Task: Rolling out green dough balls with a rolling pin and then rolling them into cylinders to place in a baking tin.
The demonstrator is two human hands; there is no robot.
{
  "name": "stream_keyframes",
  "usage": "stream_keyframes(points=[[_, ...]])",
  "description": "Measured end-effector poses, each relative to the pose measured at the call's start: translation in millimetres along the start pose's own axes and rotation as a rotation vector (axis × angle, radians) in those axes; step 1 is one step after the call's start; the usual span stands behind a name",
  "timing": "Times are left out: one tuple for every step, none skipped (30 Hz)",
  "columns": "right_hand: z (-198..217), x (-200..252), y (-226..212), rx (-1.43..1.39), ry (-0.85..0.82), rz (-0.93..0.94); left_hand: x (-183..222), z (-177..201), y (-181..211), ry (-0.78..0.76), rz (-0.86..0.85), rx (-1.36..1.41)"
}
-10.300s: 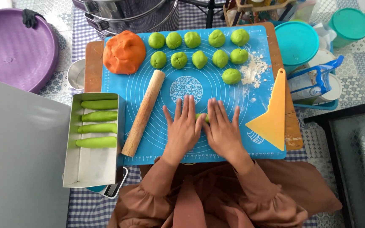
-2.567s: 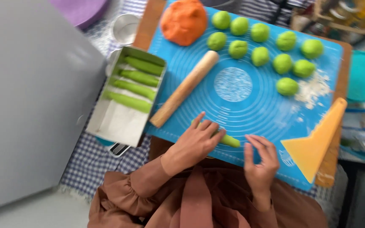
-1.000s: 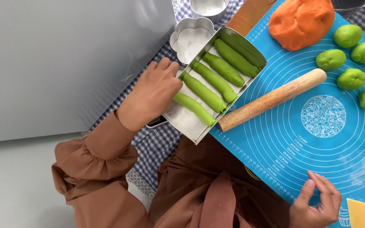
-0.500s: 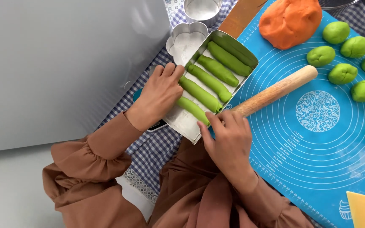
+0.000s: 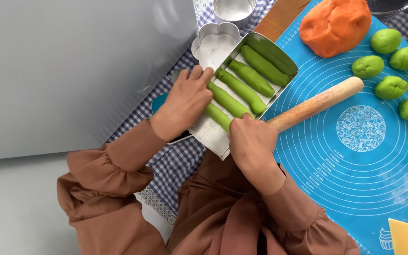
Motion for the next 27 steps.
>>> stream_keyframes(points=[[8.5, 5.4, 1.2, 0.002, 0.005, -0.004, 2.6, 4.2, -4.4, 0.005, -0.004, -0.002], [19.4, 10.6, 3.0, -0.044, 0.084, -0.017, 4.7, 7.3, -9.5, -0.026, 0.034, 0.115], [30.2, 16.0, 5.0, -0.089, 0.162, -0.034, 5.8, 10.2, -14.5, -0.058, 0.066, 0.234], [33.4, 22.2, 10.5, -0.087, 0.166, -0.043, 7.3, 23.8, -17.0, -0.054, 0.057, 0.233], [36.9, 29.8, 15.8, -0.149, 0.195, -0.041, 10.4, 37.2, -20.8, -0.018, 0.153, 0.375], [40.3, 37.8, 20.8, -0.211, 0.225, -0.039, 14.2, 49.9, -24.7, 0.017, 0.25, 0.518], [39.2, 42.0, 22.0, -0.21, 0.224, -0.043, 13.6, 44.8, -27.0, 0.016, 0.247, 0.52], [38.5, 46.5, 23.8, -0.227, 0.237, -0.075, 13.8, 37.5, -29.5, -0.057, 0.281, 0.555], [38.0, 50.3, 25.7, -0.243, 0.254, -0.104, 14.1, 30.6, -32.5, -0.129, 0.317, 0.587], [38.4, 51.3, 27.1, -0.243, 0.255, -0.106, 12.6, 18.0, -34.0, -0.128, 0.315, 0.587], [40.5, 52.1, 28.7, -0.311, 0.311, -0.108, 9.7, 6.4, -35.0, -0.111, 0.273, 0.625], [42.6, 52.9, 30.4, -0.38, 0.367, -0.11, 6.5, -4.9, -36.0, -0.094, 0.23, 0.663], [39.6, 55.2, 34.5, -0.378, 0.371, -0.113, 5.7, -7.2, -36.8, -0.091, 0.226, 0.663], [37.4, 58.0, 40.1, -0.48, 0.427, -0.154, 4.5, -8.1, -37.9, -0.039, 0.213, 0.674], [34.8, 61.2, 45.8, -0.582, 0.483, -0.193, 4.1, -9.5, -38.7, 0.012, 0.201, 0.686], [28.6, 63.9, 52.4, -0.579, 0.485, -0.195, 3.4, -9.1, -38.7, 0.014, 0.198, 0.687], [22.4, 67.5, 58.7, -0.55, 0.485, -0.2, 3.5, -7.8, -38.3, 0.052, 0.188, 0.687], [16.1, 71.2, 65.2, -0.52, 0.485, -0.205, 3.5, -6.5, -37.8, 0.089, 0.179, 0.688], [16.0, 72.4, 67.1, -0.517, 0.488, -0.21, 2.4, -5.7, -37.0, 0.09, 0.173, 0.689], [15.8, 73.3, 67.6, -0.465, 0.465, -0.168, 1.2, -4.2, -36.6, 0.116, 0.178, 0.684], [15.5, 74.8, 67.8, -0.413, 0.441, -0.129, -0.1, -2.6, -36.0, 0.14, 0.182, 0.68], [14.1, 75.6, 67.9, -0.41, 0.443, -0.137, -2.4, -8.0, -34.1, 0.14, 0.174, 0.682], [12.7, 75.2, 67.4, -0.364, 0.428, -0.116, -4.6, -12.2, -33.3, 0.166, 0.176, 0.657], [11.5, 75.0, 66.6, -0.318, 0.413, -0.095, -6.5, -16.1, -32.4, 0.193, 0.179, 0.631], [10.2, 74.7, 66.9, -0.315, 0.419, -0.096, -9.6, -18.1, -30.5, 0.197, 0.175, 0.63], [8.9, 74.2, 66.7, -0.303, 0.421, -0.089, -12.5, -20.0, -29.3, 0.216, 0.188, 0.629], [7.3, 74.1, 66.5, -0.292, 0.421, -0.081, -14.9, -22.2, -27.8, 0.232, 0.202, 0.63]])
Point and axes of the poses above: each hand's wrist, its own x-axis away from the middle knuckle, its own z-axis out of the back of the hand, y = z × x, the point moved 3 cm from there along -x, towards the middle knuckle, and after that the axes turned 6 degrees about y, right-handed, at the moved point
